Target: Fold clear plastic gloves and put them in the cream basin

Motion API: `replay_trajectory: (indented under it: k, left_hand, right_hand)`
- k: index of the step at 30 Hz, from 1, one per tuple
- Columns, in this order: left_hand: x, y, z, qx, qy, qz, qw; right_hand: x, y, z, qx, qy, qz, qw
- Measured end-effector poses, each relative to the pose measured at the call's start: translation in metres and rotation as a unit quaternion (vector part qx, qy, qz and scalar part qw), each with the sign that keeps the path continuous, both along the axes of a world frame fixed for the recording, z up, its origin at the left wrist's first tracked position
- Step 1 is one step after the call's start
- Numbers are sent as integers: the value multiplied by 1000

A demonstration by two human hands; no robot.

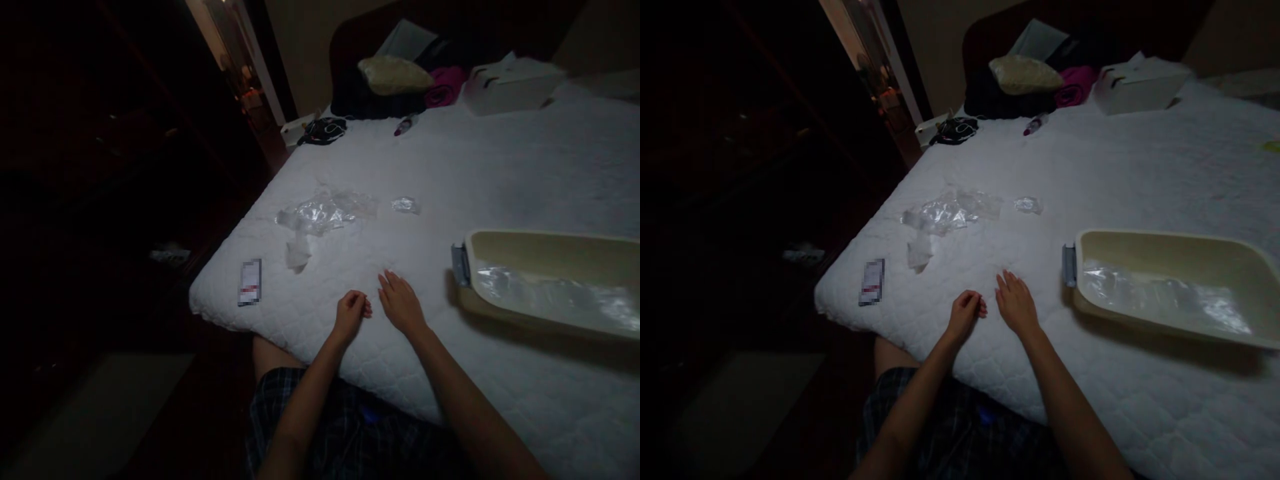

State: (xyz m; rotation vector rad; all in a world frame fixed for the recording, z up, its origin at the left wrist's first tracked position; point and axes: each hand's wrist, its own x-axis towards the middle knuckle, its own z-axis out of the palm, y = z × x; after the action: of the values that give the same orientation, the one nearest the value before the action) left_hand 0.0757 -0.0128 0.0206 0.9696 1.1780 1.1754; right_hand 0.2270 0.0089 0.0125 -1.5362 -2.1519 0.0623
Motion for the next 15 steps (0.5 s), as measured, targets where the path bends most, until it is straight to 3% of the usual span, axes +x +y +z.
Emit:
replay_trajectory:
  k: [2, 4, 7, 10, 13, 15]
  left_hand:
    - [-13, 4, 5, 75, 131, 9, 988]
    - [-32, 12, 11, 145, 287, 35, 946]
    - [-63, 30, 23, 218, 481, 49, 847]
    - [-87, 58, 34, 286, 605, 2, 743]
    - [-100, 91, 44, 277, 685, -35, 673]
    - [-106, 110, 49, 218, 730, -11, 648]
  right_hand:
    - [1, 0, 1, -6, -3, -6, 1000]
    - [1, 1, 1, -10, -2, -11, 1000]
    - [2, 2, 0, -12, 4, -12, 1000]
    - [3, 2, -3, -9, 12, -12, 1000]
    - [3, 2, -4, -3, 12, -16, 1000]
    - [4, 2, -4, -1, 10, -15, 1000]
